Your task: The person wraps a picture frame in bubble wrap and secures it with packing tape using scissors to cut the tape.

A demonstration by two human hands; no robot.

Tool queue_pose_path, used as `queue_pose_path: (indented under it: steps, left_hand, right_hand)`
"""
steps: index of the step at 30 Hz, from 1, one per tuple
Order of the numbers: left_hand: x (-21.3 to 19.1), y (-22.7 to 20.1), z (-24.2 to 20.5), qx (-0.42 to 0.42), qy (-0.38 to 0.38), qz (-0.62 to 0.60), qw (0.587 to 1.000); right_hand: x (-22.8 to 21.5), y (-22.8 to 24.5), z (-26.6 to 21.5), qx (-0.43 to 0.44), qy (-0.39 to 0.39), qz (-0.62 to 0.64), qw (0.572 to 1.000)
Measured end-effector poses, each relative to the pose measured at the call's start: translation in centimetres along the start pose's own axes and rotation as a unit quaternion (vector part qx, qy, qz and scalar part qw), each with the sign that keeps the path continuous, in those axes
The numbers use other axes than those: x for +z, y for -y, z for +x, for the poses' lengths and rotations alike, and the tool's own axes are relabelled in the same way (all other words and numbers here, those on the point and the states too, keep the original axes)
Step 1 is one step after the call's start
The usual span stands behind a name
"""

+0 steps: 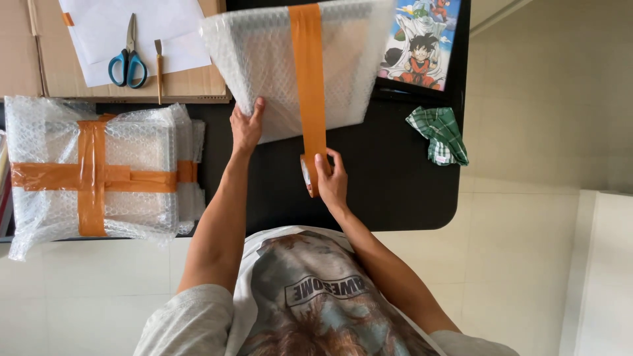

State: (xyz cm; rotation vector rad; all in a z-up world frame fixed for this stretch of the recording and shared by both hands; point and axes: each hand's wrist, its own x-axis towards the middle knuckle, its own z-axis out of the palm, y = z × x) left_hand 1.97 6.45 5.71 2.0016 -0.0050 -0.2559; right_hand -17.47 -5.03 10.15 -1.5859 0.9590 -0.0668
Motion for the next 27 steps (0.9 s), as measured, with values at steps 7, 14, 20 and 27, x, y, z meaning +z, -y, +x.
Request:
queue_pose_path:
  steps: [7,14,20,27]
  left_hand:
    - [0.7,-1.8,-0.2,-0.042,-0.045,0.003,0.998]
    - [2.1,-2.6,-1.3,-0.172,-0.022,0.021,0.985]
    - [1.8,-2.5,0.1,-0.217,-0.037,0.01,0.975]
    - [1.9,-0.6,0.6,-0.26,-0.02,0.04,0.965]
  right_hand:
    - [-2.9,6.2,-3.0,-0.1,-0.02,-0.05,0.994]
    - [-4.2,5.2,-4.8,-0.028,-0.023,-0.062,0.997]
    - [-5.4,1.5,-6.7,0.049,-0.005,-0.042,0.998]
    - [-5.6,0.0,-7.2,0.012,-0.022,-0.066,0.998]
